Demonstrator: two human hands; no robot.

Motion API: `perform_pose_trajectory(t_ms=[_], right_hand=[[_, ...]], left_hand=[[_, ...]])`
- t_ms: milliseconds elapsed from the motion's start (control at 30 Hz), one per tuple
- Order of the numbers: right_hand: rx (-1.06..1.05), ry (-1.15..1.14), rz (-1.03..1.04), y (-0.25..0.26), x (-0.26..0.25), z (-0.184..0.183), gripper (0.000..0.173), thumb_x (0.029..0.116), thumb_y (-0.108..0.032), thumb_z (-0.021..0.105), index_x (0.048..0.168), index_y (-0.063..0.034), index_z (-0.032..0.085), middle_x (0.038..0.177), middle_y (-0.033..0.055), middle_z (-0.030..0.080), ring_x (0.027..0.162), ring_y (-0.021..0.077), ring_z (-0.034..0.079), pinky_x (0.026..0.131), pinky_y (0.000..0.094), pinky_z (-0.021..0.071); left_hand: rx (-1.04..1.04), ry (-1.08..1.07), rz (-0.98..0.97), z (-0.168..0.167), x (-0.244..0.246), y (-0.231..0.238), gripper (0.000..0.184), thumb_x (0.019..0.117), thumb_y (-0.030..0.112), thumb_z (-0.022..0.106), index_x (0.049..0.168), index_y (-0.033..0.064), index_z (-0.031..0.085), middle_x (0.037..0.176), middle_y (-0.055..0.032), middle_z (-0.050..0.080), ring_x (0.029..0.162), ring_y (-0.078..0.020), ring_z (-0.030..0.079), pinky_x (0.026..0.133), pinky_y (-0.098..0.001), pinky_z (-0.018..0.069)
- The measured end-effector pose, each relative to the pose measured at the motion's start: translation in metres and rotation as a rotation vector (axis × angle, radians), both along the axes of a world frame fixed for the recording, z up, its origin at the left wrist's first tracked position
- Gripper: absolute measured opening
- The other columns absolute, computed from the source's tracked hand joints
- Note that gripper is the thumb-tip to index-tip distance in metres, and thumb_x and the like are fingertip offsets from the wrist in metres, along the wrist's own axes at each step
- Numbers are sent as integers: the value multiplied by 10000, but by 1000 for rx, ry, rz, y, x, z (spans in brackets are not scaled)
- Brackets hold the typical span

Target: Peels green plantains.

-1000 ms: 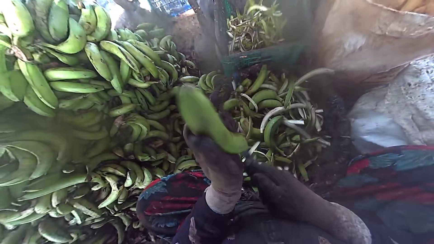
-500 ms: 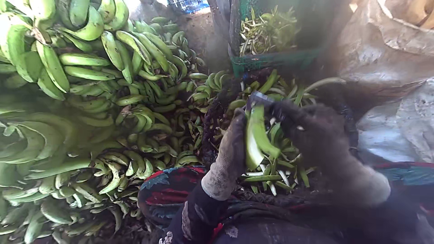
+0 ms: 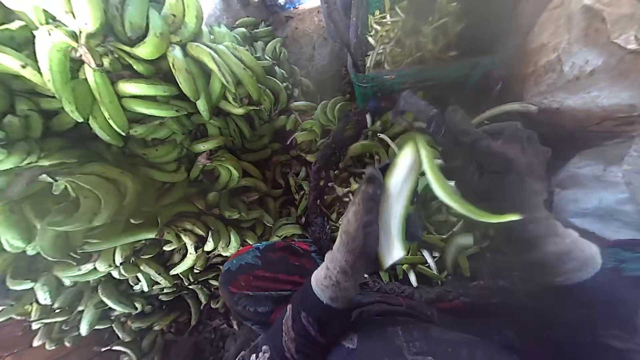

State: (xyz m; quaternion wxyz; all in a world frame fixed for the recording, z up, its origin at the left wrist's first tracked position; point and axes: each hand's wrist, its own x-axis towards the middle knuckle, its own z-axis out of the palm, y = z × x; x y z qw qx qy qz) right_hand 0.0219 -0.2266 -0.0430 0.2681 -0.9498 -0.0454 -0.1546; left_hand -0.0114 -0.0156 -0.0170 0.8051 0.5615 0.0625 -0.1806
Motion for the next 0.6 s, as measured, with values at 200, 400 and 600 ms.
perform_pose_trajectory(t_ms=[200,400,600], right_hand=[[345,98,362,1,-39,19,389,1011,-352,590,1398,-342,635,1127,34,666,982,163,647,808,426,568],[90,-68,134,5,-8,2,459,1025,-278,568,1484,-287,559,1134,242,656,1017,456,629,795,650,474],[311,102,290,-2,-37,27,320,989,-313,621,1236,-141,733,1104,96,717,996,200,666,870,453,541]], left_hand=[[111,-163,363,22,26,13,428,1099,455,295,1357,180,496,1016,8,655,844,-71,661,718,-282,594],[10,-7,102,14,9,-9,517,1031,536,447,1435,212,441,961,-35,665,725,-120,671,643,-300,602],[-17,-82,326,25,24,8,398,1085,465,363,1362,210,491,972,-19,660,785,-109,669,658,-298,603]])
